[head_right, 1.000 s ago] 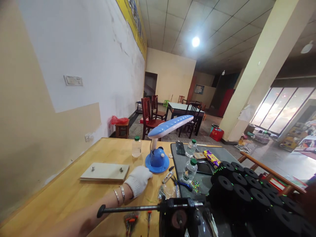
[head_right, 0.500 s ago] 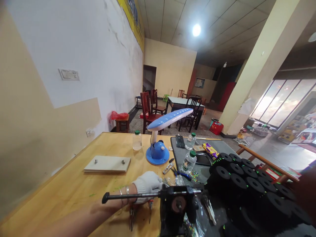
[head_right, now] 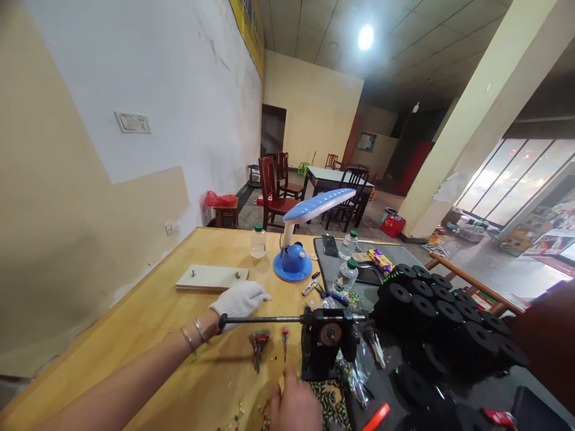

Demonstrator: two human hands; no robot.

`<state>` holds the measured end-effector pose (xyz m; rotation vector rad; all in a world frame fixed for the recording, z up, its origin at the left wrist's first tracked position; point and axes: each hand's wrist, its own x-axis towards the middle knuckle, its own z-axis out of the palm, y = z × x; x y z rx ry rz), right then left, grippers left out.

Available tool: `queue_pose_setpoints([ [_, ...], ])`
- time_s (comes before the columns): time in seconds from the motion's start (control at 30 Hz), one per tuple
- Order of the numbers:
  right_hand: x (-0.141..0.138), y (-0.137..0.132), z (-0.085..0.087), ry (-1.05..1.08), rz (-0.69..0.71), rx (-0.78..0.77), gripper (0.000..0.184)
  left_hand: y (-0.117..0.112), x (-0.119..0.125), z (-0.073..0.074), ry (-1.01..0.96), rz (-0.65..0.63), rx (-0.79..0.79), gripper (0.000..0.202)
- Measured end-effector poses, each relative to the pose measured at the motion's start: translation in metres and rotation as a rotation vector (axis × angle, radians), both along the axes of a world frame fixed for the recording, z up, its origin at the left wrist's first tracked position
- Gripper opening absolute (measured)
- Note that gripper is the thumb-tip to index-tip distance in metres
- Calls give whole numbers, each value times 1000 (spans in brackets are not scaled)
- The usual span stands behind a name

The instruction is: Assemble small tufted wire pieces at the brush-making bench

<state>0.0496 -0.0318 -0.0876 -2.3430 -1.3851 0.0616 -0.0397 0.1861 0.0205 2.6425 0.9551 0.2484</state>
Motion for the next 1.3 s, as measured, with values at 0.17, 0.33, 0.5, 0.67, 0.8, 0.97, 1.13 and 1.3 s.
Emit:
queue_pose_setpoints([
  [0.17,-4,40,33,8,-63,-260,24,-38,-55,-6,-78,79,-34,31],
  [0.33,1,61,28,24,-185,-279,19,-54,-93,-14,-239,103,-141,31],
  [0.5,2,62,27,21,-225,-226,24,-59,-119,-9,-314,106,-195,29],
  [0.67,-8,49,32,59,-154,-107,22,-65,-135,-11,-372,124,-231,31],
  [0.8,-17,52,30,106,-115,-64,23,-70,-139,-14,-352,97,-297,31],
  [0.97,-25,63,28,91,-117,-106,22,-76,-143,-12,-304,62,-283,35],
  [1.13,-33,69,36,65,-137,-180,26,-75,-150,-9,-330,63,-287,33],
  [1.3,-34,78,47,72,-160,-247,35,-77,-150,-6,-303,69,-284,34],
])
